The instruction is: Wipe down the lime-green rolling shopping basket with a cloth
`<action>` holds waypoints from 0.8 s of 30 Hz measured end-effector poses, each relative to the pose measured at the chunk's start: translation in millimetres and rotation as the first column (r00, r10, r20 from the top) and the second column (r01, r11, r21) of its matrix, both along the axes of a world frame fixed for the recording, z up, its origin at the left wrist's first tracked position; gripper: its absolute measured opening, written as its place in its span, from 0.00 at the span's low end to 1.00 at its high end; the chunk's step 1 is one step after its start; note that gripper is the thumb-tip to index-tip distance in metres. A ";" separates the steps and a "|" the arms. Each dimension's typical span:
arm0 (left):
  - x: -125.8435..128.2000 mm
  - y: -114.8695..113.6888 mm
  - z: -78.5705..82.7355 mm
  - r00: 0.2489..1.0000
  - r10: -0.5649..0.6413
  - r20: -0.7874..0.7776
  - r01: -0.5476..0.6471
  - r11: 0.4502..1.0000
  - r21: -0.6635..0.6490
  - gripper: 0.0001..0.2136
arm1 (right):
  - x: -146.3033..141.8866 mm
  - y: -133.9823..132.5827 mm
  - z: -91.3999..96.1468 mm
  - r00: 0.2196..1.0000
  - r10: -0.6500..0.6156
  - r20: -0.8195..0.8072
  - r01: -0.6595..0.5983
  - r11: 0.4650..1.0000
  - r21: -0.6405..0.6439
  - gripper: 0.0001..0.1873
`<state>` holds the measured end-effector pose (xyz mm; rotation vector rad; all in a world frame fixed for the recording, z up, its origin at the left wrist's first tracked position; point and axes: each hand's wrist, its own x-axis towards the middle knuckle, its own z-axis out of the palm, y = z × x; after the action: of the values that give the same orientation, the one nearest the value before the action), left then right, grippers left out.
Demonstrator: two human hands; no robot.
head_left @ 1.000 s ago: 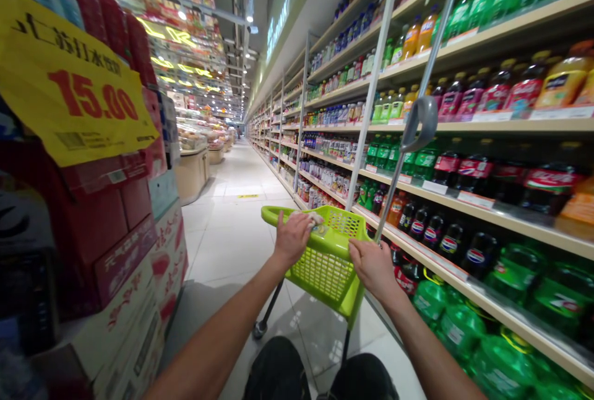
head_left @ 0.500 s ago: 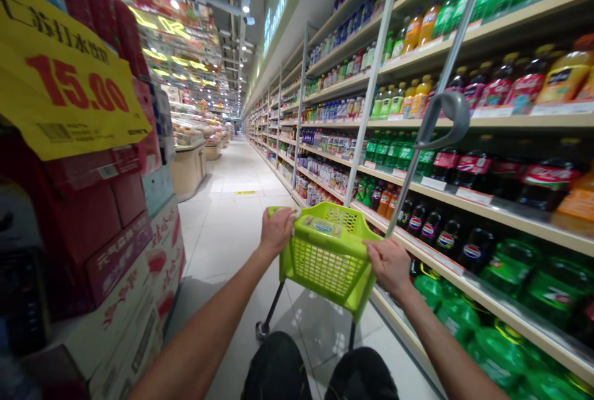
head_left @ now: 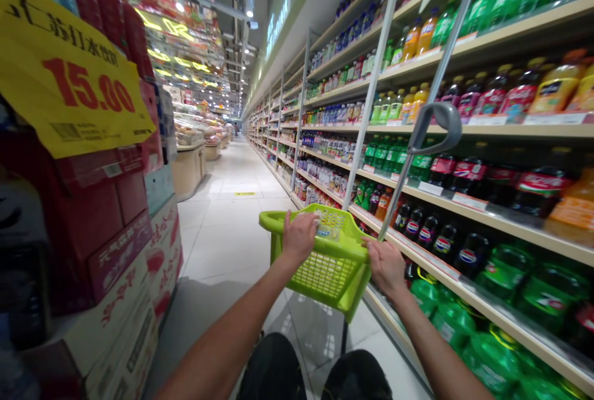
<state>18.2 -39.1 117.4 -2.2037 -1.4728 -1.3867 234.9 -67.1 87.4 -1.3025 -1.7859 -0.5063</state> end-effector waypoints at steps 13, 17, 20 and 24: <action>-20.0 1.2 -0.6 0.992 0.121 -0.039 -0.120 0.993 0.020 0.12 | -25.1 4.5 4.6 0.994 -0.105 -0.033 0.102 0.992 -0.076 0.24; 30.6 -14.8 -6.9 0.977 -0.089 -0.193 0.107 0.991 0.080 0.12 | -26.5 4.8 3.6 0.990 -0.137 -0.045 0.133 0.988 -0.080 0.26; 57.0 -22.0 -14.1 0.935 -0.166 -0.315 0.222 0.963 0.151 0.12 | -23.7 4.6 2.7 0.993 -0.100 -0.064 0.093 0.991 -0.101 0.27; 16.8 -10.4 -13.3 0.976 -0.037 -0.215 0.076 0.981 0.176 0.12 | -23.0 3.7 1.2 0.989 -0.041 -0.142 0.028 0.996 -0.089 0.26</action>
<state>34.9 -49.5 104.1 -2.2121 -1.1709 -1.2058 212.0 -63.4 88.6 -1.3962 -1.6843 -0.3472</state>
